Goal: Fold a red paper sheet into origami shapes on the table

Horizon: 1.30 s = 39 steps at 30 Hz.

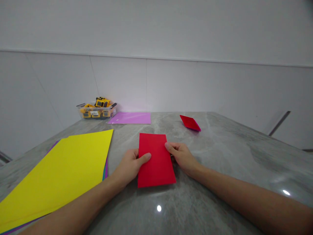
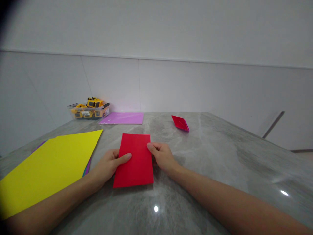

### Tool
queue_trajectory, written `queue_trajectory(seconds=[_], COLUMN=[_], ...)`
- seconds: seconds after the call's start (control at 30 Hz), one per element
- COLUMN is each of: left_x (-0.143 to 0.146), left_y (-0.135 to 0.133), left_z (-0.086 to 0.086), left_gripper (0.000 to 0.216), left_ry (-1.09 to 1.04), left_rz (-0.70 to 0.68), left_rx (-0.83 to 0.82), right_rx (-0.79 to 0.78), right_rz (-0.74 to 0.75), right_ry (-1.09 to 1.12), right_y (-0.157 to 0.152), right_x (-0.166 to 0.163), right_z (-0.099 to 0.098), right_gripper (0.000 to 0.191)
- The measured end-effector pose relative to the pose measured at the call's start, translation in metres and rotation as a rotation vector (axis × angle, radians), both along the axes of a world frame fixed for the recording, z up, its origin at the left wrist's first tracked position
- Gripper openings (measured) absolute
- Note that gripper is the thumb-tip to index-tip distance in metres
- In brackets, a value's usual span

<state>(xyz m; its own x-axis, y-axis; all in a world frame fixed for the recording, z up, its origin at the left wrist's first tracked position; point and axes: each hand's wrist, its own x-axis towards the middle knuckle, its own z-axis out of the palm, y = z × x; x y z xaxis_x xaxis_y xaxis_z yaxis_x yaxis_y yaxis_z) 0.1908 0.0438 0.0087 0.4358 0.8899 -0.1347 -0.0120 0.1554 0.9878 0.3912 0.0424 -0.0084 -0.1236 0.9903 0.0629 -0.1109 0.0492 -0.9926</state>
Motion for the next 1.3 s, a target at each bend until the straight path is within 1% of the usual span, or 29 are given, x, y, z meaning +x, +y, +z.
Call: queue_trajectory(seconds=[0.03, 0.07, 0.13, 0.17, 0.23, 0.27, 0.3, 0.33, 0.37, 0.4, 0.43, 0.47, 0.5, 0.57, 0.6, 0.67, 0.8, 0.87, 0.97, 1.13, 1.3], left_x=[0.001, 0.002, 0.003, 0.004, 0.002, -0.001, -0.006, -0.011, -0.018, -0.025, -0.032, -0.038, -0.043, -0.048, -0.049, -0.048, -0.046, -0.046, -0.045, -0.039, -0.034], left_y=[0.001, 0.001, 0.001, 0.001, 0.003, 0.006, 0.01, 0.015, 0.02, 0.025, 0.029, 0.033, 0.035, 0.036, 0.035, 0.032, 0.026, 0.025, 0.023, 0.018, 0.014], left_z=[0.001, 0.002, 0.004, 0.005, 0.006, 0.006, 0.006, 0.007, 0.008, 0.009, 0.01, 0.012, 0.013, 0.015, 0.016, 0.018, 0.022, 0.024, 0.025, 0.023, 0.02], left_gripper=[0.03, 0.028, 0.028, 0.032, 0.048, 0.058, 0.068, 0.076, 0.079, 0.08, 0.075, 0.069, 0.066, 0.064, 0.065, 0.07, 0.086, 0.09, 0.092, 0.095, 0.092], left_ry=[-0.027, -0.054, -0.098, -0.107, -0.039, 0.045, 0.161, 0.292, 0.428, 0.557, 0.652, 0.724, 0.788, 0.866, 0.891, 0.92, 0.939, 0.943, 0.958, 0.977, 0.96], left_rz=[0.068, 0.126, 0.171, 0.155, 0.091, 0.076, 0.081, 0.104, 0.15, 0.155, 0.095, -0.008, -0.14, -0.39, -0.481, -0.579, -0.629, -0.648, -0.655, -0.652, -0.627], left_rx=[-0.031, -0.057, -0.08, -0.071, -0.013, 0.049, 0.139, 0.252, 0.452, 0.654, 0.808, 0.891, 0.932, 0.917, 0.89, 0.837, 0.8, 0.794, 0.791, 0.803, 0.819], right_rx=[0.032, 0.091, 0.303, 0.441, 0.699, 0.785, 0.83, 0.838, 0.821, 0.793, 0.765, 0.743, 0.73, 0.721, 0.716, 0.711, 0.728, 0.725, 0.67, 0.58, 0.54], right_rz=[-0.034, -0.069, -0.104, -0.091, 0.038, 0.141, 0.252, 0.355, 0.442, 0.503, 0.543, 0.564, 0.575, 0.591, 0.602, 0.624, 0.647, 0.65, 0.638, 0.526, 0.409], right_ry=[-0.01, -0.041, -0.215, -0.351, -0.641, -0.757, -0.849, -0.912, -0.947, -0.96, -0.961, -0.955, -0.948, -0.942, -0.942, -0.937, -0.898, -0.857, -0.765, -0.59, -0.557], right_y=[0.001, 0.001, -0.001, -0.004, -0.011, -0.014, -0.017, -0.02, -0.022, -0.023, -0.023, -0.023, -0.022, -0.022, -0.022, -0.022, -0.021, -0.018, -0.014, -0.012, -0.013], right_x=[0.002, 0.003, 0.007, 0.009, 0.011, 0.011, 0.011, 0.011, 0.011, 0.011, 0.011, 0.012, 0.013, 0.015, 0.016, 0.018, 0.02, 0.02, 0.02, 0.019, 0.015], right_z=[-0.001, 0.0, 0.002, 0.004, 0.009, 0.012, 0.014, 0.015, 0.016, 0.016, 0.016, 0.016, 0.016, 0.018, 0.019, 0.022, 0.025, 0.023, 0.018, 0.012, 0.012], right_gripper=[0.032, 0.043, 0.066, 0.07, 0.067, 0.065, 0.066, 0.068, 0.07, 0.073, 0.074, 0.075, 0.074, 0.071, 0.069, 0.066, 0.058, 0.05, 0.039, 0.021, 0.014])
